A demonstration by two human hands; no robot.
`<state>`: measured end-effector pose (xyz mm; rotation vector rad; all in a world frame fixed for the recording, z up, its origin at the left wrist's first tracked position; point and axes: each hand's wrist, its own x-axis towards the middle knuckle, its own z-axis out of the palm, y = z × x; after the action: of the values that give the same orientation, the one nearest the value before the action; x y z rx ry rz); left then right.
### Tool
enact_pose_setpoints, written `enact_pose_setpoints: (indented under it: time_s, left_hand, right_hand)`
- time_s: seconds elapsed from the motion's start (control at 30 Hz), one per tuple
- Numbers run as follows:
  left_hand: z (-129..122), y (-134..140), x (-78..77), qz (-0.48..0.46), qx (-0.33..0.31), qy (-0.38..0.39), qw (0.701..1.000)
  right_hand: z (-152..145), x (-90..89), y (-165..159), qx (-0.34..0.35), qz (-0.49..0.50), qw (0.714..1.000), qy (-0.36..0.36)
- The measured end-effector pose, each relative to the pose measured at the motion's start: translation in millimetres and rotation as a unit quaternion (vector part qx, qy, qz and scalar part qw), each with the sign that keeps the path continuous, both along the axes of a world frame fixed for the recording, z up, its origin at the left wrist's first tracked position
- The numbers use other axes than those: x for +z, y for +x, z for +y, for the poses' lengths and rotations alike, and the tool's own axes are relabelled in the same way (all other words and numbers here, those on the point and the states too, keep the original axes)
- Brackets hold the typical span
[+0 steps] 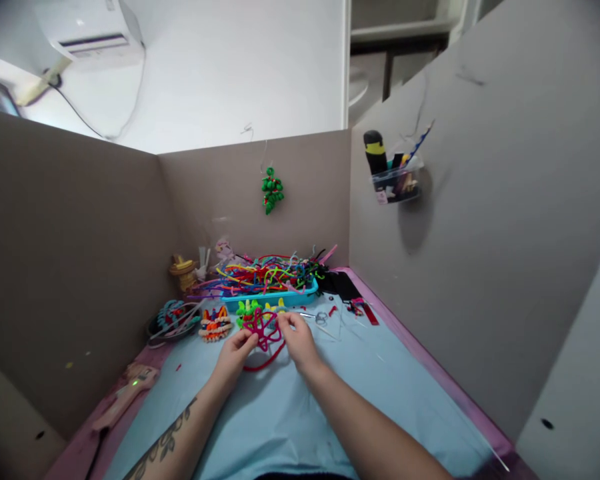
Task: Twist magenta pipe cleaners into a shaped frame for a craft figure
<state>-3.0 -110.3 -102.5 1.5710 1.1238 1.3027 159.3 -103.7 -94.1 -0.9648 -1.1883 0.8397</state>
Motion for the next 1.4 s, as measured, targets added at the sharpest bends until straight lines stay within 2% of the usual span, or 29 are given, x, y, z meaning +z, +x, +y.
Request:
enact_pose_setpoints:
  time_s: [0.27,0.73,1.0,1.27,1.4]
  left_hand:
    - [-4.3,3.2,9.7,0.013,0.005,0.009,1.000]
    - [-8.8,6.9,6.6,0.014,-0.013,0.004,1.000]
    - [-11.0,8.1,12.0,0.012,-0.008,0.004,1.000]
    - [-7.4,6.7,4.0,0.021,-0.006,0.008,1.000]
    - [-8.7,4.9,6.4,0.029,-0.008,0.019,0.999]
  right_hand:
    - [2.5,4.9,0.9,-0.004,0.006,1.000,0.007]
    - [-1.9,10.3,0.7,0.000,-0.045,0.998,0.041]
    - [-2.6,7.7,0.2,0.005,-0.062,0.997,0.041]
    - [-5.9,11.1,0.5,0.001,-0.061,0.998,0.023]
    - [-11.4,11.9,0.1,-0.029,-0.112,0.991,0.068]
